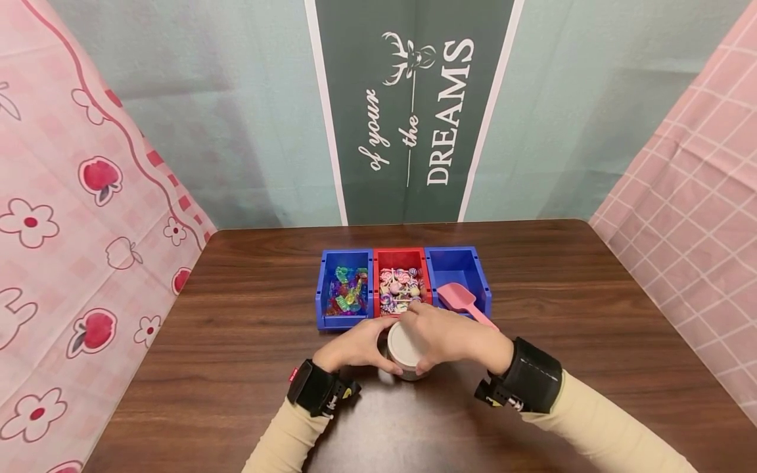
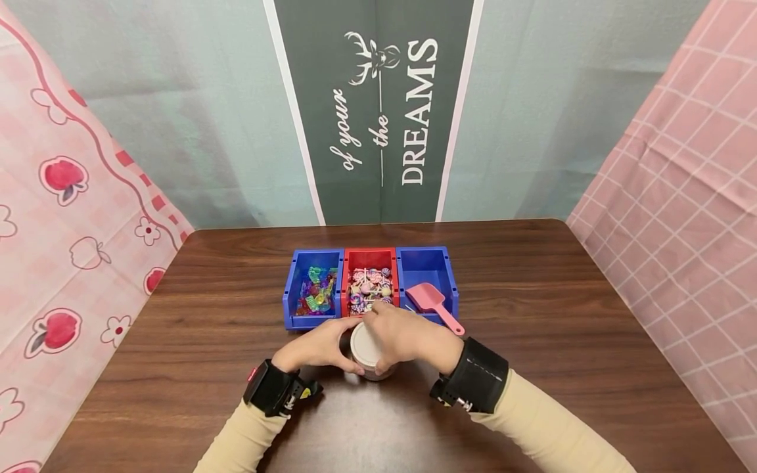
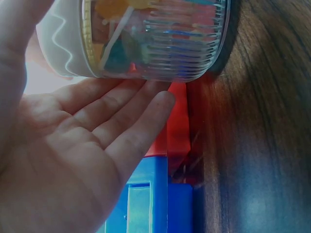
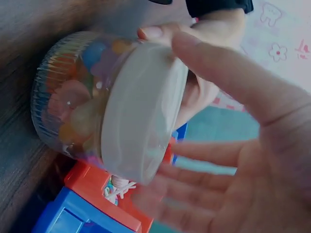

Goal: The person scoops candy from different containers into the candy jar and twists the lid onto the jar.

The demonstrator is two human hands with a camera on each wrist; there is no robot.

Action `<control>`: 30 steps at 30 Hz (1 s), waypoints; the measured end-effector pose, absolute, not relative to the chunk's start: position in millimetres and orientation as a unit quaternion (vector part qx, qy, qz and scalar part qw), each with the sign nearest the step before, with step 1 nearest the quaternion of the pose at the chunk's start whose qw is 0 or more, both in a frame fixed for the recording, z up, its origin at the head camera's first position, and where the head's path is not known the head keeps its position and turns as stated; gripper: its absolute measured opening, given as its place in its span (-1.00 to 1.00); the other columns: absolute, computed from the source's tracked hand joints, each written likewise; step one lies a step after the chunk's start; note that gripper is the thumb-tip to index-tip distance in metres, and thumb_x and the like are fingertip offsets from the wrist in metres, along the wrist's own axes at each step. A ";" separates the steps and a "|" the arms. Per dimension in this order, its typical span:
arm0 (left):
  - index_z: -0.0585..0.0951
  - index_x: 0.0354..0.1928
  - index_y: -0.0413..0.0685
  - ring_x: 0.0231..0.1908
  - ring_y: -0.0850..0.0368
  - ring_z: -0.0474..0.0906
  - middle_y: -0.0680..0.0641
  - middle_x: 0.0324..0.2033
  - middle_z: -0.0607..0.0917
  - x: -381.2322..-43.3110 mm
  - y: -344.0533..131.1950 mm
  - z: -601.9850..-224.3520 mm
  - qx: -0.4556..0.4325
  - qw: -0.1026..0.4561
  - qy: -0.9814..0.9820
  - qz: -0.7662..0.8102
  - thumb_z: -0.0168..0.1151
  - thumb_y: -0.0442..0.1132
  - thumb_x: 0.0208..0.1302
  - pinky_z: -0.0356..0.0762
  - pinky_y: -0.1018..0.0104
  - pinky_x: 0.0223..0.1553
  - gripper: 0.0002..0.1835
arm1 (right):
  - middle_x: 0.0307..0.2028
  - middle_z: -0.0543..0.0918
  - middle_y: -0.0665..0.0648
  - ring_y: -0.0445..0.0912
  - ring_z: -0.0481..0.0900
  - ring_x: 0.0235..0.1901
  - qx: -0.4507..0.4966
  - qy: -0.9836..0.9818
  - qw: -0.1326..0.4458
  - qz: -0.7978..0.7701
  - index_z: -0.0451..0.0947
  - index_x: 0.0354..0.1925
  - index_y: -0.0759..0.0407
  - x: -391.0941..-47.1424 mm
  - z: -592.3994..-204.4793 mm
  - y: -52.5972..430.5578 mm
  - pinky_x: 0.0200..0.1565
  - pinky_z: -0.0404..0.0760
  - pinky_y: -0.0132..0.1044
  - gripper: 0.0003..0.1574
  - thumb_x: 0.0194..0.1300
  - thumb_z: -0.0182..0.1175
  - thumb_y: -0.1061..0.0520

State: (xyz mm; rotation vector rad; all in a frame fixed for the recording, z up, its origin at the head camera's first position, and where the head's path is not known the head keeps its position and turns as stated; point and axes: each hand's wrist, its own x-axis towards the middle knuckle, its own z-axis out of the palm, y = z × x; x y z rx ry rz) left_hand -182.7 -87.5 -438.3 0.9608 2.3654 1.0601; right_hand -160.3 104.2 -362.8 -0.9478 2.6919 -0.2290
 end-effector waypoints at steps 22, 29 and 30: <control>0.40 0.27 -0.12 0.04 0.12 0.54 -0.06 0.09 0.63 -181.0 -84.4 -439.3 0.352 0.162 0.856 0.343 0.58 -0.07 -0.18 0.52 0.32 0.15 -0.10 | -0.15 0.61 0.19 -0.03 0.55 -0.19 -0.338 0.932 0.096 -0.095 0.47 0.04 0.30 -156.5 -367.8 103.2 -0.18 0.69 -0.17 -0.07 -0.29 0.59 -0.04; 0.41 0.26 -0.19 0.05 0.06 0.54 -0.10 0.09 0.63 -180.5 -84.2 -437.0 0.375 0.147 0.851 0.337 0.58 -0.05 -0.18 0.53 0.27 0.16 -0.09 | -0.34 0.61 0.11 -0.12 0.50 -0.34 -0.359 0.929 0.035 -0.082 0.57 -0.19 0.30 -155.7 -372.2 105.4 -0.32 0.58 -0.33 -0.23 -0.33 0.56 -0.12; 0.41 0.26 -0.20 0.06 0.05 0.55 -0.11 0.10 0.62 -180.5 -84.1 -436.6 0.378 0.143 0.851 0.335 0.58 -0.05 -0.17 0.53 0.26 0.17 -0.09 | -0.35 0.61 0.11 -0.13 0.50 -0.36 -0.360 0.928 0.031 -0.086 0.58 -0.21 0.29 -156.1 -372.5 105.6 -0.34 0.57 -0.35 -0.25 -0.34 0.56 -0.12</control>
